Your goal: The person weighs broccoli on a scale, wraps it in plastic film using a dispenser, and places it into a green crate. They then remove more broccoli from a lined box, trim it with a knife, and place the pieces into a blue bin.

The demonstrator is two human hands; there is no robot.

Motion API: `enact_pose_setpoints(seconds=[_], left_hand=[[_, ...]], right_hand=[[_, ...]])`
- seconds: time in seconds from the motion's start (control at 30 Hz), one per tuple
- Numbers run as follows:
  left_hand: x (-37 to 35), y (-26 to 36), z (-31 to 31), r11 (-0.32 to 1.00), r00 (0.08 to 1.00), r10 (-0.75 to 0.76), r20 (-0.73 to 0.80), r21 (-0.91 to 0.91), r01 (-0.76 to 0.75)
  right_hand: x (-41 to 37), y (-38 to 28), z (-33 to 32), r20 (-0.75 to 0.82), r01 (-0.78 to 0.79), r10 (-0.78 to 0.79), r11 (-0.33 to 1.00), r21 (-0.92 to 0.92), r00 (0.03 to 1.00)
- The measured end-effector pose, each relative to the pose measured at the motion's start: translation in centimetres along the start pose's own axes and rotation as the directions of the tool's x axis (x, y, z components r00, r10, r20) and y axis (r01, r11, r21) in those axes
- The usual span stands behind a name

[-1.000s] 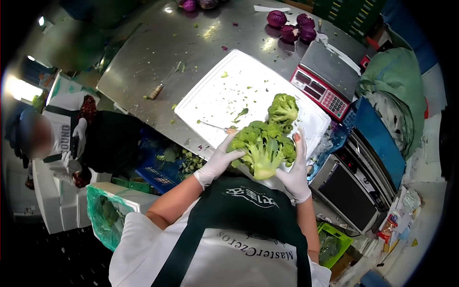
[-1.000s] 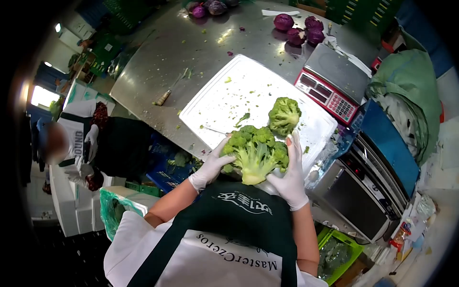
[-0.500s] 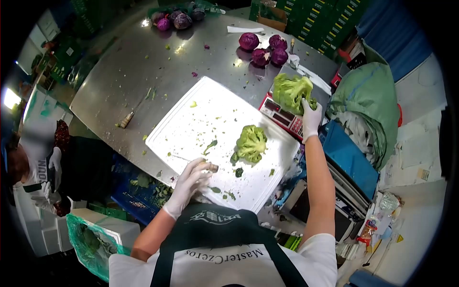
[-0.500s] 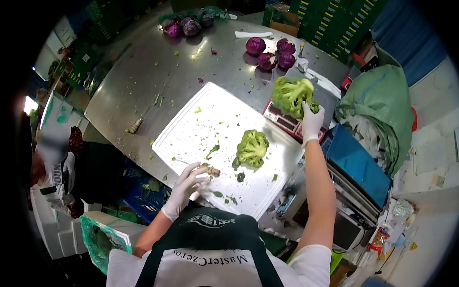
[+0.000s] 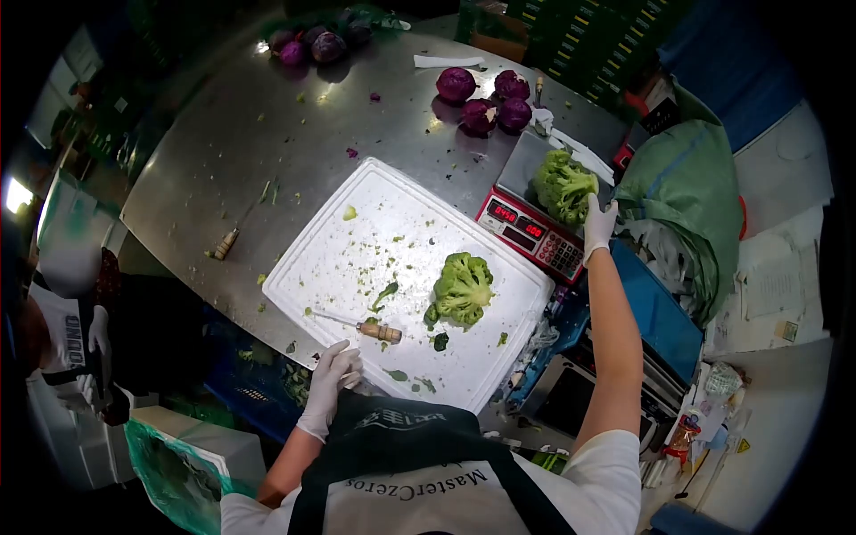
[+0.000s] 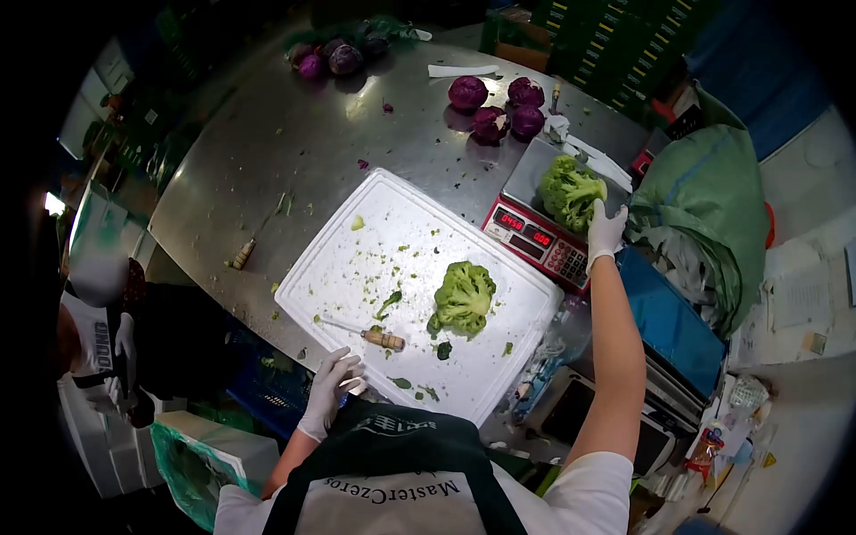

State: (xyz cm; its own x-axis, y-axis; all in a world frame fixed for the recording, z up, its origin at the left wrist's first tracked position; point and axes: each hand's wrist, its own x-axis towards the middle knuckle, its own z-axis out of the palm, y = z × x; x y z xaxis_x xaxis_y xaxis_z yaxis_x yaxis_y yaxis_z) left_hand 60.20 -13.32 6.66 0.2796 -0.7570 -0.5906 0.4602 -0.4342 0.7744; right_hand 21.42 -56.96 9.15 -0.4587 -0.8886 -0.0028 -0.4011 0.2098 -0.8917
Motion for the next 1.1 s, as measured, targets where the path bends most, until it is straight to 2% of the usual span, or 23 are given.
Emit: enact_pose_setpoints(seconds=[0.13, 0.27, 0.3, 0.33, 0.4, 0.5, 0.53, 0.6, 0.63, 0.73, 0.83, 0.97, 1.07, 1.1], left_hand=[[0.7, 0.2, -0.7, 0.998, 0.999, 0.036, 0.015, 0.055, -0.037], [1.1, -0.6, -1.9, 1.0, 1.0, 0.015, 0.017, 0.001, -0.015], [1.1, -0.8, -2.1, 1.0, 1.0, 0.013, 0.019, 0.002, -0.013], [1.1, -0.8, -2.2, 1.0, 1.0, 0.011, 0.021, 0.001, -0.011], [1.4, -1.0, -2.4, 1.0, 1.0, 0.008, 0.026, 0.005, -0.009], [1.5, -0.3, -2.1, 1.0, 0.999, -0.008, 0.05, 0.005, 0.008], [1.6, -0.2, -2.3, 1.0, 0.997, 0.003, 0.078, 0.021, -0.005], [1.9, -0.1, -2.2, 0.998, 0.99, 0.03, 0.138, 0.05, -0.038], [1.9, 0.0, -2.2, 0.998, 0.988, 0.043, 0.149, 0.045, -0.051], [1.5, 0.8, -1.6, 0.994, 0.98, 0.068, 0.186, 0.068, -0.082], [1.2, 0.0, -0.4, 0.988, 0.967, 0.093, 0.238, 0.097, -0.119], [-0.5, -1.5, 4.4, 0.973, 0.954, 0.075, 0.291, 0.19, -0.135], [-1.8, -4.0, 10.1, 0.954, 0.93, 0.09, 0.357, 0.238, -0.183], [-1.8, -5.3, 12.1, 0.948, 0.921, 0.108, 0.374, 0.242, -0.209]], right_hand=[[0.7, -0.6, -0.9, -0.042, 0.012, -0.008, 0.994, 0.109, 0.999], [1.1, -0.6, 0.4, 0.008, 0.228, -0.228, 0.973, -0.02, 0.974], [1.5, 0.3, 1.5, 0.093, 0.19, -0.184, 0.98, -0.059, 0.979], [-0.7, -1.0, 2.0, 0.156, 0.23, -0.19, 0.924, -0.304, 0.969], [-2.6, -0.8, 3.0, 0.085, 0.196, -0.177, 0.915, -0.353, 0.981], [-3.6, -1.4, 2.0, 0.053, 0.069, -0.055, 0.942, -0.327, 0.997], [-4.3, -1.9, 0.9, 0.055, 0.097, -0.083, 0.939, -0.33, 0.995], [-5.7, -3.5, -2.0, 0.054, 0.152, -0.143, 0.93, -0.334, 0.988], [-4.3, -2.1, -3.9, 0.105, 0.251, -0.23, 0.927, -0.28, 0.967], [-6.5, -5.3, -12.4, 0.216, 0.36, -0.297, 0.856, -0.37, 0.93], [-6.9, -6.1, -21.0, 0.22, 0.324, -0.252, 0.85, -0.415, 0.942], [-6.1, -3.0, -30.8, 0.264, 0.313, -0.203, 0.812, -0.493, 0.943], [-3.6, 0.6, -36.4, 0.383, 0.374, -0.174, 0.75, -0.546, 0.907], [-2.2, 2.5, -37.7, 0.46, 0.419, -0.189, 0.776, -0.472, 0.868]])
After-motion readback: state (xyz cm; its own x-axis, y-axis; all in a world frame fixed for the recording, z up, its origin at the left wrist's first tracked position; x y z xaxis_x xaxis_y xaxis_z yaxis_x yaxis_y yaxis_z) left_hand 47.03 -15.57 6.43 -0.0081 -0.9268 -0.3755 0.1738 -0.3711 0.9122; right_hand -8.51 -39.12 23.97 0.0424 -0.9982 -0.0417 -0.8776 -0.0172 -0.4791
